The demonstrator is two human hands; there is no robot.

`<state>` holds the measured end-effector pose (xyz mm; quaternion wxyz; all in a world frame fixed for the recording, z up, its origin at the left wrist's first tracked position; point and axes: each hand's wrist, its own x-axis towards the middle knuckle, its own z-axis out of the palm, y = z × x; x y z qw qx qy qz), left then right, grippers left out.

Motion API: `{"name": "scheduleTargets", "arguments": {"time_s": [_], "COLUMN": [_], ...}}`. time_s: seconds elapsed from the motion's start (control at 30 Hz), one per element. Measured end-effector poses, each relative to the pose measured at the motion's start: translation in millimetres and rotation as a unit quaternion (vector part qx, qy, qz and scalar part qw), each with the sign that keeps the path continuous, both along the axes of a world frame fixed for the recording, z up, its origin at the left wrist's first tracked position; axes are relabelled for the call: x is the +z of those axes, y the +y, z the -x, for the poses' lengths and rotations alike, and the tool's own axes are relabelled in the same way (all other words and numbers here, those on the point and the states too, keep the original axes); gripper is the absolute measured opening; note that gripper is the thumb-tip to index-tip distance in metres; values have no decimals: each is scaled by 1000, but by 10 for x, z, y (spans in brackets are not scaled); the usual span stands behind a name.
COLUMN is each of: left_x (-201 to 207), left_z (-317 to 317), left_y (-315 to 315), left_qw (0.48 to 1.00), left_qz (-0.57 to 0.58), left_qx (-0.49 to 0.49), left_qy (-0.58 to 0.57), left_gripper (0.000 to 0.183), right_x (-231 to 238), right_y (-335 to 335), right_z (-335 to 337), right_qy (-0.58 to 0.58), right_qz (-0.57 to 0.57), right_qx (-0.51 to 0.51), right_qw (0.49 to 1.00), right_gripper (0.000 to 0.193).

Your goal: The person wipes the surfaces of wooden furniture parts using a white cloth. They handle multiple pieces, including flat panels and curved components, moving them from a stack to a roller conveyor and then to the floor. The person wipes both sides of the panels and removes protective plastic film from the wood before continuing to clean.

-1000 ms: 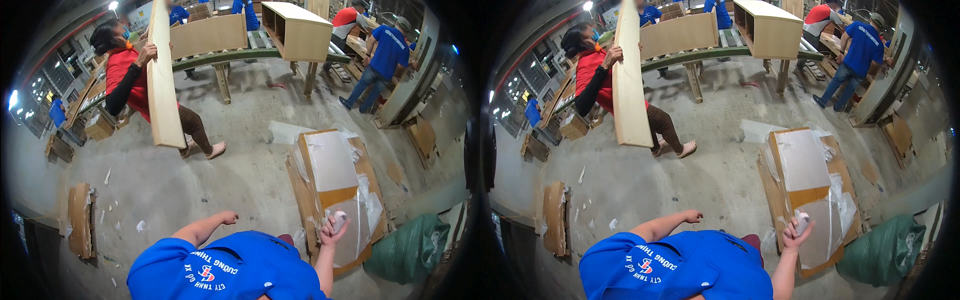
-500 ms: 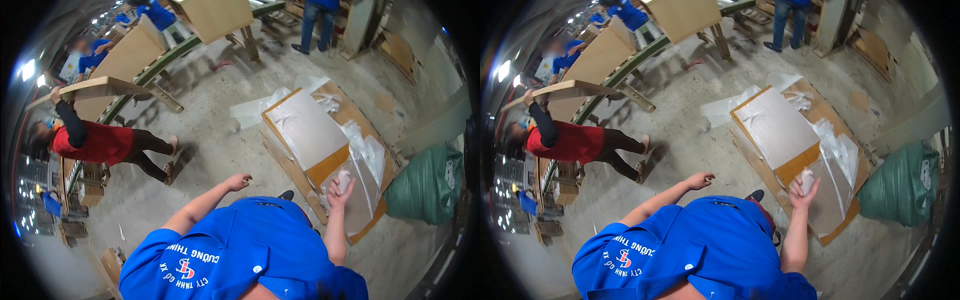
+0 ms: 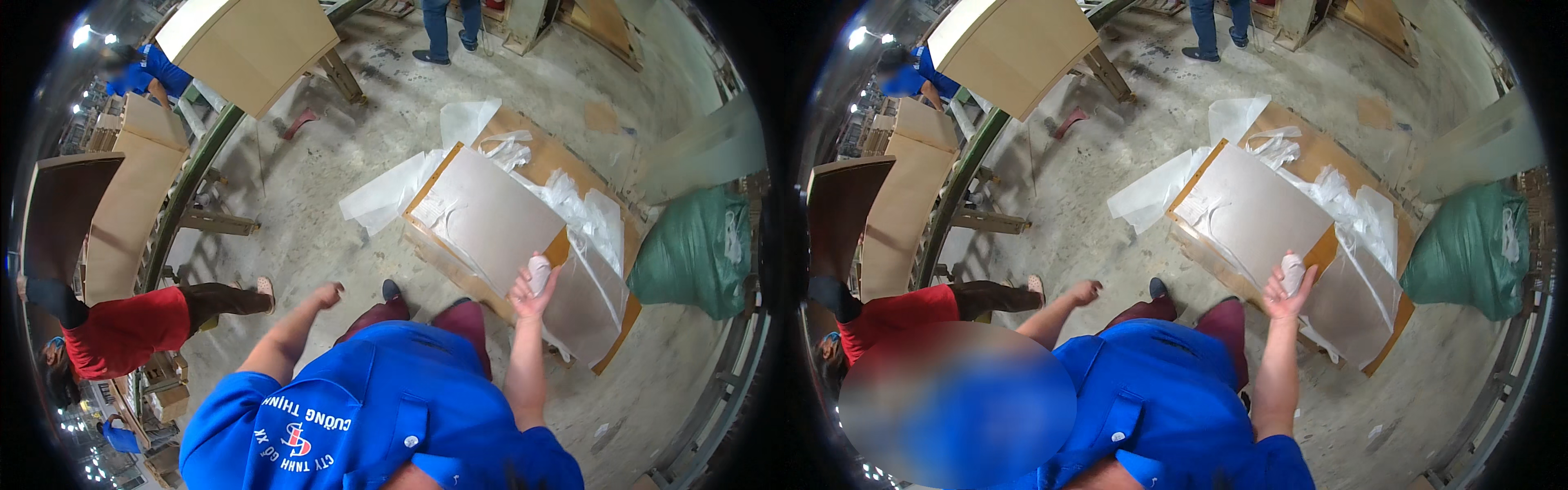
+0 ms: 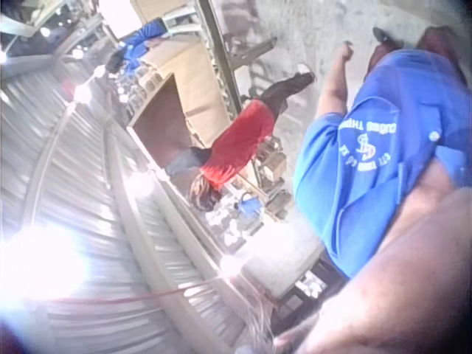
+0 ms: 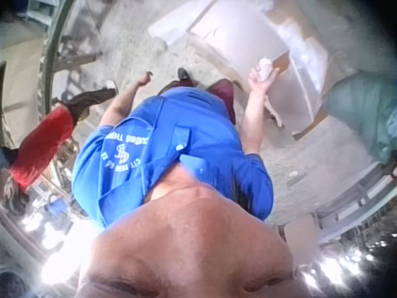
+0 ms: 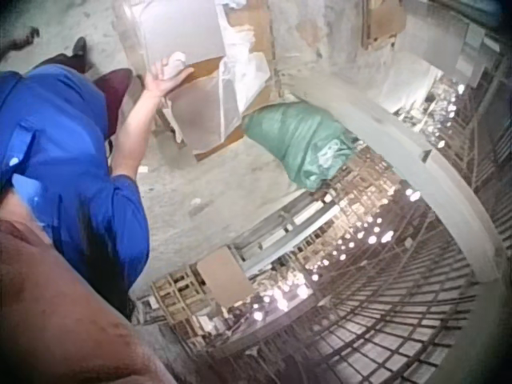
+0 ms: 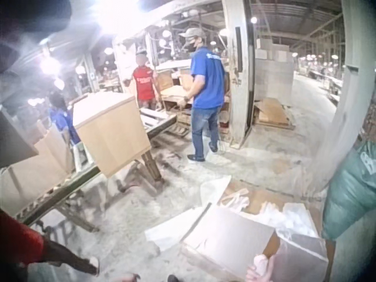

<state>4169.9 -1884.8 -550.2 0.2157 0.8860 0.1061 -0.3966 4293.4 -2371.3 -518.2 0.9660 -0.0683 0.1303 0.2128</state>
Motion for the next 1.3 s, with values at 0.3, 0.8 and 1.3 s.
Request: {"name": "scheduleTargets", "arguments": {"time_s": [0.3, 0.8, 1.3], "left_x": [-666, -4002, -6362], "left_z": [-1652, -5302, -5913], "left_y": [228, -71, 39], "left_qw": [995, 983, 973], "left_qz": [14, 37, -219], "left_qx": [62, 2, 15], "left_qy": [-77, -179, -77], "left_gripper": [33, 46, 60], "right_x": [-547, -3600, -4238], "right_y": [292, 448, 514], "right_z": [-815, -2642, -2857], "right_qy": [50, 107, -80], "right_qz": [-24, 102, -13], "right_qx": [70, -123, -178], "right_qw": [996, 981, 981], "right_gripper": [71, 71, 38]}}
